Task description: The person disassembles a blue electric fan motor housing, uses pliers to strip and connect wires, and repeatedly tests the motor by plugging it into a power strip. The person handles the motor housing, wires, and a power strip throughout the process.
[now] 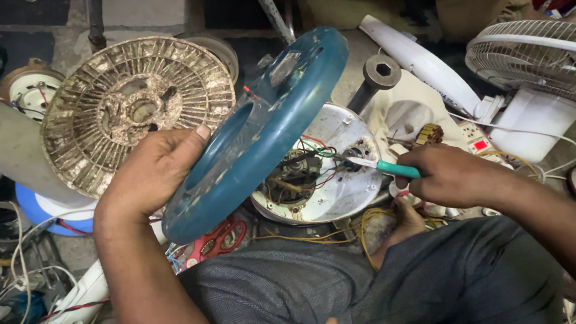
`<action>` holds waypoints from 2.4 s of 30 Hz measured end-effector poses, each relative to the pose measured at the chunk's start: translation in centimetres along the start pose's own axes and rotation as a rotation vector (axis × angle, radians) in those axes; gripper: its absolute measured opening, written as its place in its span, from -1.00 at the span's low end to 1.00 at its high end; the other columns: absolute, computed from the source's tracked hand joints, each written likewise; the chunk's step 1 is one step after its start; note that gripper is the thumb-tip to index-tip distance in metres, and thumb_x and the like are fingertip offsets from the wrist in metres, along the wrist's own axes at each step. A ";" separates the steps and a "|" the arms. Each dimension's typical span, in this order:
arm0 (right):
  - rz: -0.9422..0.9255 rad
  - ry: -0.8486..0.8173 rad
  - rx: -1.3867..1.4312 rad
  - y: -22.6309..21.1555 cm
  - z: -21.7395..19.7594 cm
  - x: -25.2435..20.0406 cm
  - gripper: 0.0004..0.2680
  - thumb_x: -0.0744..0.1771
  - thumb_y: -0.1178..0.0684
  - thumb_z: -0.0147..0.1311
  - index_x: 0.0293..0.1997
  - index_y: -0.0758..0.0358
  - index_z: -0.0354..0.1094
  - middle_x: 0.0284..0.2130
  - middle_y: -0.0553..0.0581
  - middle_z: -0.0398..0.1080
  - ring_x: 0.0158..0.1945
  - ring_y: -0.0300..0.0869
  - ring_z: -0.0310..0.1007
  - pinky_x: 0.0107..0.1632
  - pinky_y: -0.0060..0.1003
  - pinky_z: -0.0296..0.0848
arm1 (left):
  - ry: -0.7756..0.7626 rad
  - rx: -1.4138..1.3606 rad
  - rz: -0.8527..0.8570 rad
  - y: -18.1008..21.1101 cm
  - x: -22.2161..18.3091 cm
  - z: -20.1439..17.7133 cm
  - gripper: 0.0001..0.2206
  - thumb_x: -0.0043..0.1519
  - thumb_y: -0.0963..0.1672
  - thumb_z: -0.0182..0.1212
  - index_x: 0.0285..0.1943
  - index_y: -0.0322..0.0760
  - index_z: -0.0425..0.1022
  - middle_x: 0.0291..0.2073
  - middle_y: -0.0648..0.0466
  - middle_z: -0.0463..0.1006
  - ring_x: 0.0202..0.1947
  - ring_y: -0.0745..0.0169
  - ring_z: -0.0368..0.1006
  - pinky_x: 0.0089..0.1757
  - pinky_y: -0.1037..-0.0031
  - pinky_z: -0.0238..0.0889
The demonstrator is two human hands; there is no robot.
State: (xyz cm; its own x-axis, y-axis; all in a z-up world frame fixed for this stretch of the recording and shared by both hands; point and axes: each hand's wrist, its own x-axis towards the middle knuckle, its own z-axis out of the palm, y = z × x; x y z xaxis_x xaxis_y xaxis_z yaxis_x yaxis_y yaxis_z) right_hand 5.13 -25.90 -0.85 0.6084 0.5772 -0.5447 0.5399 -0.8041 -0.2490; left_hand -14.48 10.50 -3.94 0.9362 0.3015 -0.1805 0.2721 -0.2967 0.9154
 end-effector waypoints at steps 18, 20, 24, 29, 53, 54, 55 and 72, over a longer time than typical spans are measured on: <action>0.147 0.020 -0.154 2.2 -1.0 -0.5 -0.73 0.31 0.04 0.08 0.13 0.10 0.42 -0.07 0.17 0.45 -0.07 -0.02 0.52 0.07 -0.09 0.54 | 0.012 -0.010 -0.044 0.5 -0.2 0.0 -0.51 0.34 0.09 -0.01 -0.20 -0.38 0.67 -0.50 0.08 0.66 -0.50 0.41 0.45 -0.34 0.44 0.39; 0.226 0.012 -0.153 3.1 -1.2 -0.8 -0.68 0.32 0.06 0.06 0.23 0.08 0.37 -0.02 0.17 0.44 -0.13 0.01 0.56 0.03 -0.10 0.57 | 0.011 -0.011 -0.041 0.5 -0.3 0.0 -0.52 0.33 0.09 0.00 -0.20 -0.38 0.68 -0.50 0.09 0.65 -0.50 0.42 0.44 -0.34 0.45 0.39; 0.133 0.073 -0.284 5.6 -1.6 -1.5 -0.61 0.27 0.08 0.10 0.27 0.09 0.33 0.07 0.14 0.41 -0.04 -0.02 0.54 0.10 -0.13 0.51 | 0.011 -0.004 -0.047 0.5 -0.2 0.0 -0.52 0.34 0.08 0.00 -0.22 -0.38 0.68 -0.52 0.08 0.64 -0.51 0.41 0.42 -0.35 0.44 0.38; -0.132 0.292 -0.664 5.5 -1.4 -2.3 -0.53 0.16 -0.01 0.22 0.23 -0.07 0.45 0.20 0.29 0.33 0.21 0.04 0.38 0.29 -0.06 0.32 | 0.008 0.003 -0.030 0.6 -0.3 0.0 -0.51 0.35 0.08 -0.01 -0.24 -0.39 0.67 -0.52 0.08 0.63 -0.52 0.41 0.41 -0.35 0.44 0.37; -0.190 0.366 -0.827 -1.7 -1.3 -4.1 -0.70 0.21 0.07 0.11 0.03 0.04 0.49 0.01 0.09 0.34 0.05 -0.04 0.34 0.03 -0.02 0.35 | 0.035 0.021 -0.102 -0.1 0.2 0.0 -0.52 0.34 0.07 0.02 -0.33 -0.41 0.65 -0.55 0.06 0.60 -0.54 0.36 0.40 -0.40 0.42 0.31; -0.163 0.358 -0.787 -1.7 -1.1 -4.1 -0.70 0.20 0.05 0.13 0.01 0.01 0.51 -0.02 0.09 0.34 0.02 -0.03 0.34 0.00 -0.01 0.37 | 0.032 0.028 -0.096 -0.2 0.3 0.0 -0.51 0.34 0.07 0.02 -0.33 -0.41 0.65 -0.56 0.05 0.59 -0.54 0.36 0.39 -0.40 0.41 0.31; -0.137 0.349 -0.746 -1.7 -1.1 -4.1 -0.71 0.19 0.02 0.16 0.00 -0.02 0.53 -0.05 0.09 0.34 0.00 -0.01 0.35 -0.03 0.00 0.38 | 0.029 0.034 -0.090 -0.2 0.3 0.0 -0.51 0.35 0.07 0.02 -0.34 -0.42 0.65 -0.56 0.05 0.58 -0.54 0.36 0.38 -0.40 0.41 0.30; -0.189 0.635 -0.339 6.6 7.0 -10.2 -0.62 0.17 0.08 0.19 0.11 0.14 0.44 0.04 0.23 0.34 0.34 0.27 0.21 0.12 0.09 0.31 | -0.064 -0.106 -0.079 -6.8 2.3 -1.4 -0.58 0.38 0.01 0.02 -0.14 -0.43 0.65 -0.52 0.07 0.57 -0.55 0.37 0.38 -0.48 0.48 0.25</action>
State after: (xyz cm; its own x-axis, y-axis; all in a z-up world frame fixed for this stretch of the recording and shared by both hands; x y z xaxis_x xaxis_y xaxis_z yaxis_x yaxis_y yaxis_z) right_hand -1.58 -38.09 -2.50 0.6509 0.7553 0.0764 0.7561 -0.6540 0.0238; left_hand -14.47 14.51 -10.10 0.9259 0.2609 -0.2732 0.3238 -0.1758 0.9297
